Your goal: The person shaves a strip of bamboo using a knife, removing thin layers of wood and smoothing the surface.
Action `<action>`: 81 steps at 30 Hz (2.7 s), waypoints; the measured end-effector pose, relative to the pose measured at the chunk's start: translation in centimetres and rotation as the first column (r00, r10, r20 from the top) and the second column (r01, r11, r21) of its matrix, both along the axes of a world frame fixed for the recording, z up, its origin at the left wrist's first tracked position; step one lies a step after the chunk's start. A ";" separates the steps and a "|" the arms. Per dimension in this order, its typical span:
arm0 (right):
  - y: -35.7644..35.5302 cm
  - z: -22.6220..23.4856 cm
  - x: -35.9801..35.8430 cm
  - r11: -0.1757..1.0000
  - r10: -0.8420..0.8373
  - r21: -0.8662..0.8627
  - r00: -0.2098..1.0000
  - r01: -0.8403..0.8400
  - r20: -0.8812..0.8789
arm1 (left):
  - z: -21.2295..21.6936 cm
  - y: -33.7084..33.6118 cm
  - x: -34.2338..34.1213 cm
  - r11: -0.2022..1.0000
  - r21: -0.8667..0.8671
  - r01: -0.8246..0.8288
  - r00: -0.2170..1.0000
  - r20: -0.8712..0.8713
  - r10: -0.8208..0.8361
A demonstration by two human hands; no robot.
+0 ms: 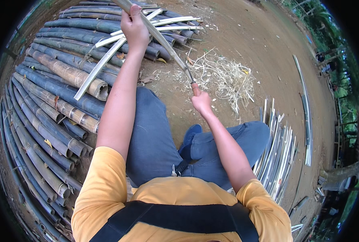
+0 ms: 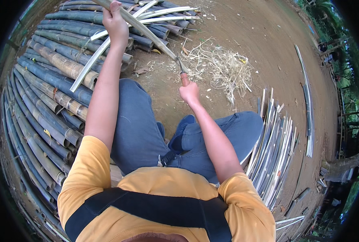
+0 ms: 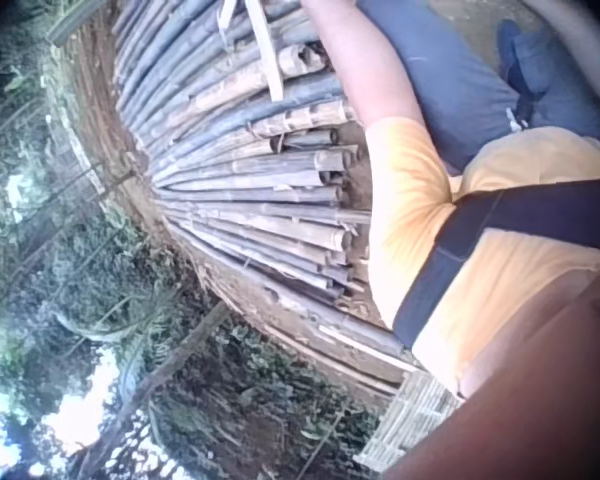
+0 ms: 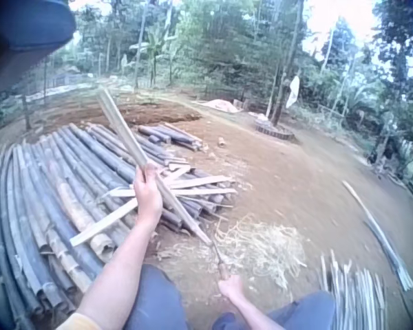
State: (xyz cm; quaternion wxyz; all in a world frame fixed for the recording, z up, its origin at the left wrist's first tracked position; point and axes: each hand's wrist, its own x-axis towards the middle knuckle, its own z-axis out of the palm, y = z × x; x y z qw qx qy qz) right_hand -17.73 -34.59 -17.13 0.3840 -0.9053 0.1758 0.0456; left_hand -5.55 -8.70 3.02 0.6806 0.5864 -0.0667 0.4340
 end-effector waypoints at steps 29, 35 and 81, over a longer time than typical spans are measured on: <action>-4.8 -9.5 -6.3 0.859 0.093 -0.326 0.747 -0.394 -0.658 | 0.2 -1.9 -0.9 0.917 0.014 0.399 0.917 -0.002 -0.399; -3.5 -9.6 -5.2 0.870 0.042 -0.339 0.740 -0.357 -0.672 | 0.2 -1.1 -0.8 0.903 0.076 0.423 0.906 -0.001 -0.424; -32.0 31.2 -13.8 0.844 -0.522 0.531 0.340 0.074 0.783 | -0.1 -6.1 -2.8 0.779 0.357 0.515 0.856 -0.260 -0.447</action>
